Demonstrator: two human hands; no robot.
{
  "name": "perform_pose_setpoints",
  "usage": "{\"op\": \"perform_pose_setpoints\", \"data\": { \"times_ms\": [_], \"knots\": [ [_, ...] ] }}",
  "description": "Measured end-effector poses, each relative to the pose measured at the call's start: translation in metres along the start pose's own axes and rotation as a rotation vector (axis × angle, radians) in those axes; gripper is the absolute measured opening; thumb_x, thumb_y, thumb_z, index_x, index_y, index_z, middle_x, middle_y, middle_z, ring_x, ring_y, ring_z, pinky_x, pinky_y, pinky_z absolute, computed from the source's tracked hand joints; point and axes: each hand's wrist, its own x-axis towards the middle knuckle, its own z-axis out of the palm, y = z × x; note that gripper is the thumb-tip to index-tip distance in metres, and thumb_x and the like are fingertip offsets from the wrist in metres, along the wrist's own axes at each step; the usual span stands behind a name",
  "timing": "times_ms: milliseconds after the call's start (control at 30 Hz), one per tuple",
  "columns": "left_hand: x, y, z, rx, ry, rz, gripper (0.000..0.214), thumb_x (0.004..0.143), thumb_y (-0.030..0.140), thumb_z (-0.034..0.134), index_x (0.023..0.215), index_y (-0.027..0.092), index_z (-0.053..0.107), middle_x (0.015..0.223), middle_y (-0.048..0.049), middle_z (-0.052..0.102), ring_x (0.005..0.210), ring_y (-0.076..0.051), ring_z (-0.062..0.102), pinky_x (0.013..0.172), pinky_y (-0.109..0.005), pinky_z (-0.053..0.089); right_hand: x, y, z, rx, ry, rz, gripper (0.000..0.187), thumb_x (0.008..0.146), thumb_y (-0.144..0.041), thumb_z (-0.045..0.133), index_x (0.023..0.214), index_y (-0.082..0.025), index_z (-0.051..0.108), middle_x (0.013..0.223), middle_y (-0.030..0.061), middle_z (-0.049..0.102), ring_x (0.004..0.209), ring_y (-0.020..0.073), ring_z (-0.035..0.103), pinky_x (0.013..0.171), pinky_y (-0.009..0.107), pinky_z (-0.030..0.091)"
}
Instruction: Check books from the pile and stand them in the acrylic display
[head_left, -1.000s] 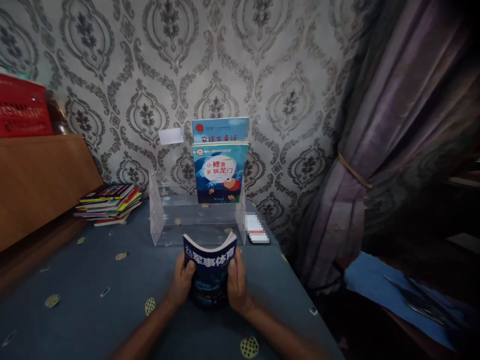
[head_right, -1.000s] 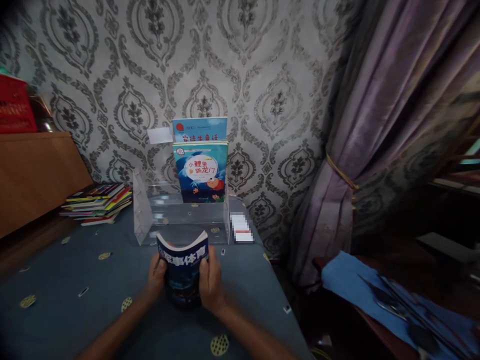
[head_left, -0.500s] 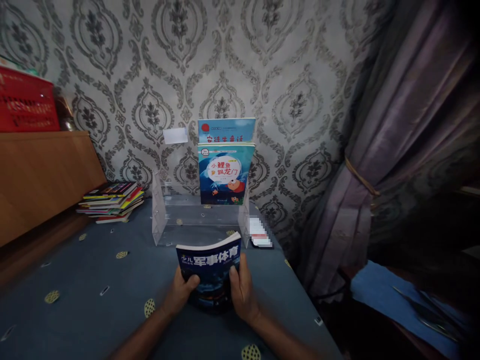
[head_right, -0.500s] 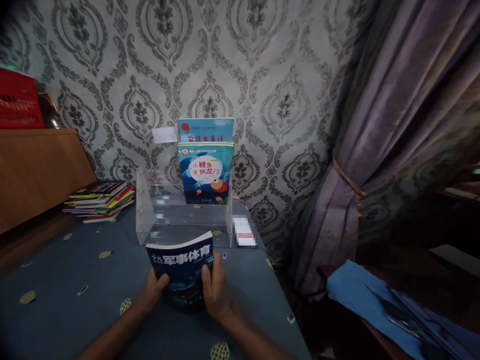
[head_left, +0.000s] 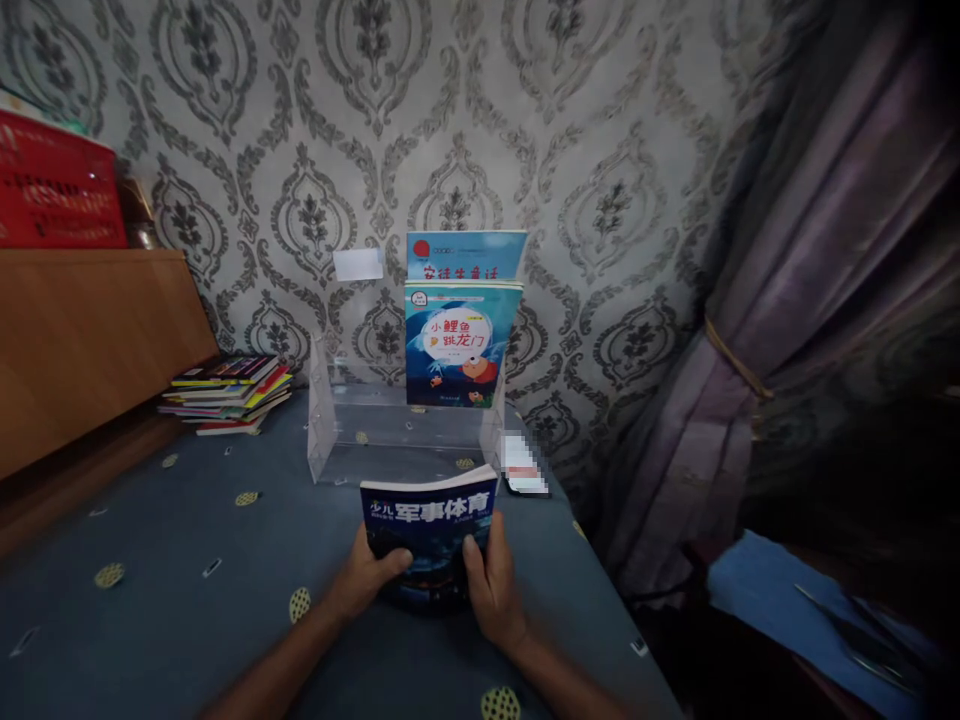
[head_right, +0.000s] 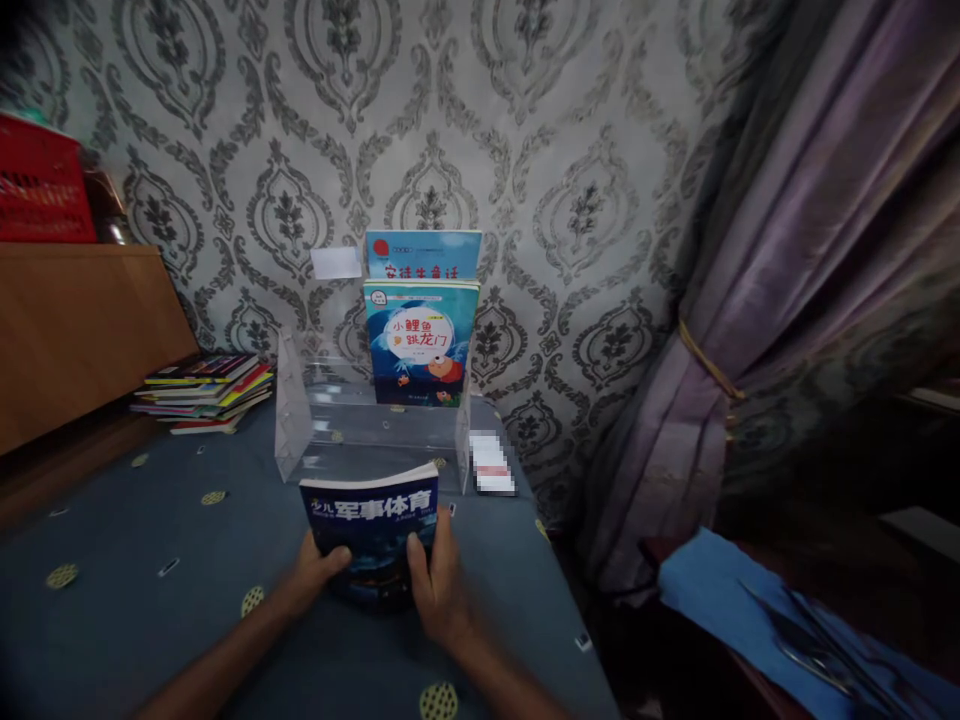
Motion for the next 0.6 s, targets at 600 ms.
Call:
{"op": "perform_pose_setpoints", "data": {
  "times_ms": [600],
  "knots": [
    [0.01,0.044,-0.02,0.157,-0.488,-0.12,0.054,0.067,0.035,0.087,0.117,0.02,0.073,0.12,-0.0128,0.074,0.118,-0.033,0.066,0.109,-0.052,0.046,0.003,-0.031,-0.047,-0.021,-0.155,-0.121,0.02,0.102,-0.025,0.039,0.106,-0.023,0.058,0.072,0.001,0.064,0.058,0.018,0.062,0.057,0.028,0.05]
  ]
}}
